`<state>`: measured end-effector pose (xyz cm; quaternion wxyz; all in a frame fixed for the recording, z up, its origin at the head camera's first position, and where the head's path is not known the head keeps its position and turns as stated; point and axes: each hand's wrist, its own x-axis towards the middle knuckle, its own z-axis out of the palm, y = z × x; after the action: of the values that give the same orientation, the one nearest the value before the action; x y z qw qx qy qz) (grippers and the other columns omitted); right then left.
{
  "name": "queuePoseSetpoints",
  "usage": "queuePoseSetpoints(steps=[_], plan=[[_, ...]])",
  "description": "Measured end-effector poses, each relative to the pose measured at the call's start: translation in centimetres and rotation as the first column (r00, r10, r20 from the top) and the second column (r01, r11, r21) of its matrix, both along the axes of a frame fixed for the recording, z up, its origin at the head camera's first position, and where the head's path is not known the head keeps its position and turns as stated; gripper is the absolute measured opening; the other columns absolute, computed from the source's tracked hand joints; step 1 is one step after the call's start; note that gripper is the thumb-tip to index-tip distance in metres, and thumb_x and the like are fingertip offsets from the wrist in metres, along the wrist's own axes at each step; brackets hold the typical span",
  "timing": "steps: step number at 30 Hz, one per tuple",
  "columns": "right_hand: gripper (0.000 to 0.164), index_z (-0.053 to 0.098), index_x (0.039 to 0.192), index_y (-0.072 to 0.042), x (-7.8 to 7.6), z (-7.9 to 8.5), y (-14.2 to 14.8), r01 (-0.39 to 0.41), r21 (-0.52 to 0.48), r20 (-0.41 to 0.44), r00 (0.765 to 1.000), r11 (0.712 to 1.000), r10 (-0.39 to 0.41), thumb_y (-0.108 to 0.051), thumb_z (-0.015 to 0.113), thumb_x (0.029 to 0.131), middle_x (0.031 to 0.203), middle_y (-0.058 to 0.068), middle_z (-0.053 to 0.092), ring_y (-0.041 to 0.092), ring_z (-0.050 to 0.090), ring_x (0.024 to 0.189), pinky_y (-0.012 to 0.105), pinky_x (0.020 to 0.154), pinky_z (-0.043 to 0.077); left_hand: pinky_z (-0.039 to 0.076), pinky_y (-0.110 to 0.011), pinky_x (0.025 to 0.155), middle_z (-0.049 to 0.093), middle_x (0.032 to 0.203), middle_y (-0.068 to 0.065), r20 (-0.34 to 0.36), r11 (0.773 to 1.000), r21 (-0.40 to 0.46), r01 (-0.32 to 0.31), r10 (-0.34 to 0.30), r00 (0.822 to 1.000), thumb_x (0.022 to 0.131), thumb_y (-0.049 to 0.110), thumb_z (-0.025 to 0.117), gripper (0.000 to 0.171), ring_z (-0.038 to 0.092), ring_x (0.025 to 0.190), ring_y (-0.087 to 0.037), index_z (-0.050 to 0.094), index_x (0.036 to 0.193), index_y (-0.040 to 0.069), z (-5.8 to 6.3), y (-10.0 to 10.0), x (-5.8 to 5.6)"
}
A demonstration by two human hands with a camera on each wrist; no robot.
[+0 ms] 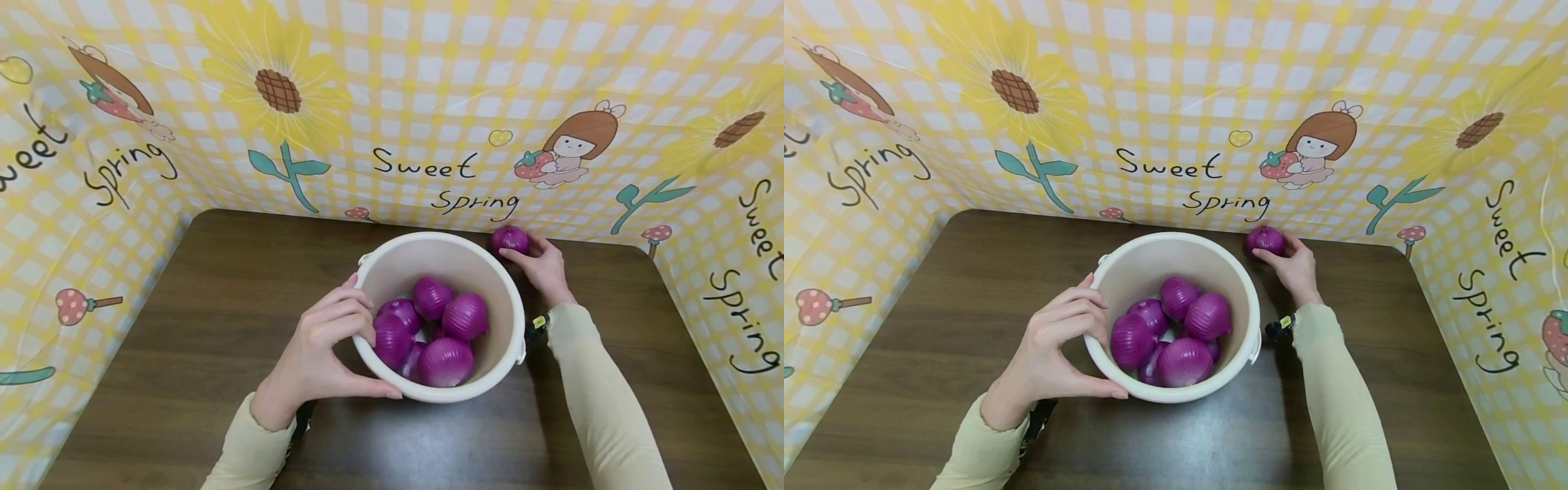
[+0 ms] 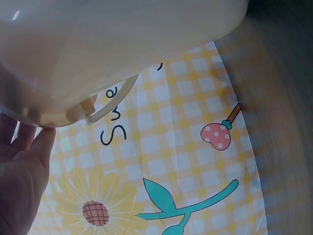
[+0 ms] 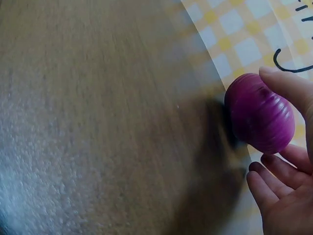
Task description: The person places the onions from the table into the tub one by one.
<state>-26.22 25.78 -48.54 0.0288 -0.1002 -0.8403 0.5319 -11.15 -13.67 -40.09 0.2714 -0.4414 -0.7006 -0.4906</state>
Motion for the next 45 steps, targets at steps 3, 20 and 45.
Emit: queuePoseSetpoints(steps=[3,20,45], plan=[[0.082,0.046,0.151,-0.003,0.0,-0.2,0.0,0.009,-0.031,-0.016,1.0,0.999,-0.01,-0.032,0.085,0.085,0.143,0.02,0.055,0.029,0.054,0.131,0.038,0.11,0.045,0.036,-0.067,0.11,0.06,0.076,0.003,-0.004,1.0,0.002,0.0,0.0,1.0,0.06,0.052,0.098,0.057,0.059,0.091,-0.023,0.061,0.076,0.012,0.0,0.0,0.1],[0.077,0.05,0.148,-0.003,0.5,-0.5,-0.4,0.049,-0.044,0.005,0.999,0.998,-0.048,-0.031,0.086,0.085,0.139,0.019,0.059,0.029,0.059,0.125,0.031,0.104,0.049,0.036,-0.067,0.11,0.06,0.075,0.003,-0.002,1.0,0.005,0.004,-0.004,1.0,0.061,0.052,0.097,0.056,0.06,0.091,-0.024,0.061,0.076,0.012,0.0,0.0,0.3],[0.07,0.059,0.142,-0.009,2.3,0.5,-0.3,0.13,-0.202,-0.014,0.991,0.971,-0.136,-0.026,0.09,0.081,0.137,0.016,0.061,0.012,0.064,0.114,0.016,0.091,0.051,0.035,-0.067,0.11,0.06,0.076,0.003,0.011,1.0,-0.002,0.0,0.0,1.0,0.059,0.053,0.097,0.057,0.059,0.093,-0.024,0.062,0.077,0.012,0.0,0.0,0.0]])
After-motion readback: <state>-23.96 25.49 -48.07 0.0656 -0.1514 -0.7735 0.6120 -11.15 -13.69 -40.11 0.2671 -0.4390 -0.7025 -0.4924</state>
